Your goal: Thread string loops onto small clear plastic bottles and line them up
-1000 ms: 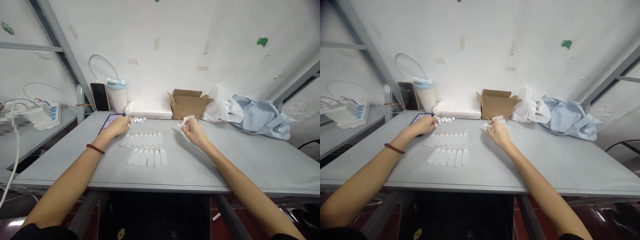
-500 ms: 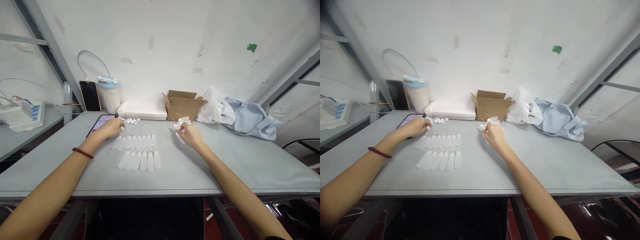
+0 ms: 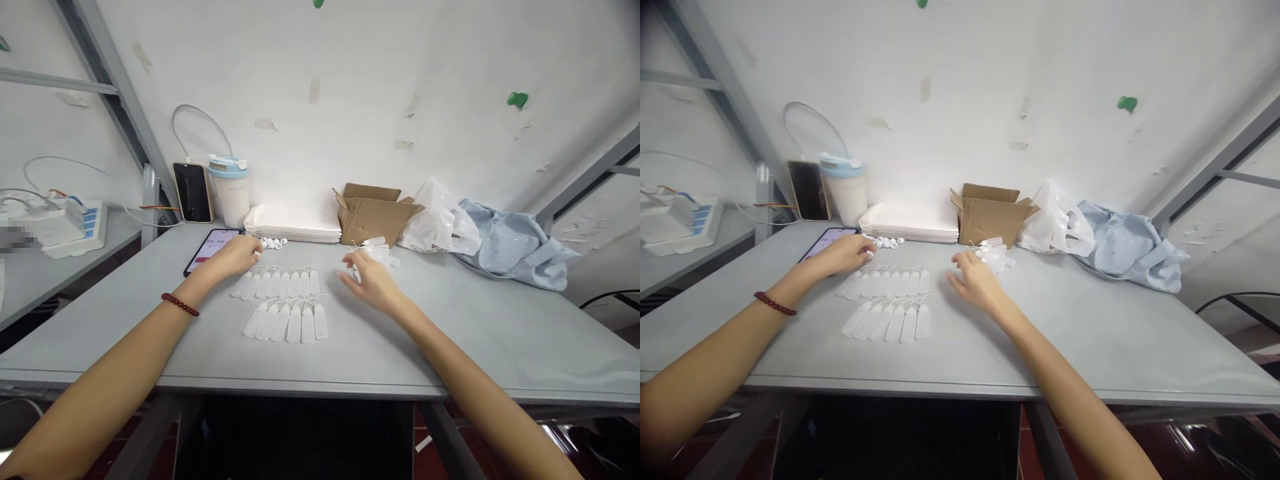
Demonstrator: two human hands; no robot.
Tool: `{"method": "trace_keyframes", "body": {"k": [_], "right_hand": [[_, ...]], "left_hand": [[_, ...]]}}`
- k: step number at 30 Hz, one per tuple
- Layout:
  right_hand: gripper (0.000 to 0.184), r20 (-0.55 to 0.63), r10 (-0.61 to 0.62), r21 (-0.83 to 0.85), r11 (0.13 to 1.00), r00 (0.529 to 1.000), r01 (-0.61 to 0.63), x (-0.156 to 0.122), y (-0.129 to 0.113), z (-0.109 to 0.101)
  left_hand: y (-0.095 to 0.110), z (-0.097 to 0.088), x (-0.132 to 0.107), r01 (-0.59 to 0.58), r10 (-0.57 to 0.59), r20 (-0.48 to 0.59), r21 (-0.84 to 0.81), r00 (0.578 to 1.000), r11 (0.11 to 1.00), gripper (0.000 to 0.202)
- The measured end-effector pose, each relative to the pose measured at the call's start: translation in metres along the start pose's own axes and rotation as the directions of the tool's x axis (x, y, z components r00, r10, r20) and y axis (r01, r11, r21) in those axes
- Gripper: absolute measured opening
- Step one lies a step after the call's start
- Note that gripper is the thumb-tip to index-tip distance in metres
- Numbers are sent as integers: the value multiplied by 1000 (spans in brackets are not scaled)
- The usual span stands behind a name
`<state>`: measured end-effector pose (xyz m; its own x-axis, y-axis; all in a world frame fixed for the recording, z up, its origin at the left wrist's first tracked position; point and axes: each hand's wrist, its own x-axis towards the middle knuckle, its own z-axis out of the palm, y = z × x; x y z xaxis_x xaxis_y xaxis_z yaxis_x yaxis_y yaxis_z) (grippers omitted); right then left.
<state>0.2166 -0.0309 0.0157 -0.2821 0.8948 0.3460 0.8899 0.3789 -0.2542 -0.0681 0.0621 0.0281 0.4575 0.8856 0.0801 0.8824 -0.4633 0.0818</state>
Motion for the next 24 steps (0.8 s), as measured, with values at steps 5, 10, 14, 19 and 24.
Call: {"method": "trace_keyframes", "body": {"k": [5,10,14,19,24], "right_hand": [[34,232,-205,100,977,951,186,-1,-32,12],[35,268,-173,29,985,948,172,1,-27,18],[33,276,-156,4,987,948,161,2,-18,20],[27,148,-130,24,992,980,128,4,-7,20],[12,-65,-55,263,962,996,71,2,-9,15]], "left_hand": [[17,-1,-3,-73,67,-111,-55,992,996,24],[22,5,-2,-86,74,-136,-81,988,993,27],[27,5,-3,-116,95,-178,-112,979,987,27],[53,4,-9,-148,67,-236,-344,969,927,23],[81,6,-16,-126,25,-140,-781,990,612,25]]}}
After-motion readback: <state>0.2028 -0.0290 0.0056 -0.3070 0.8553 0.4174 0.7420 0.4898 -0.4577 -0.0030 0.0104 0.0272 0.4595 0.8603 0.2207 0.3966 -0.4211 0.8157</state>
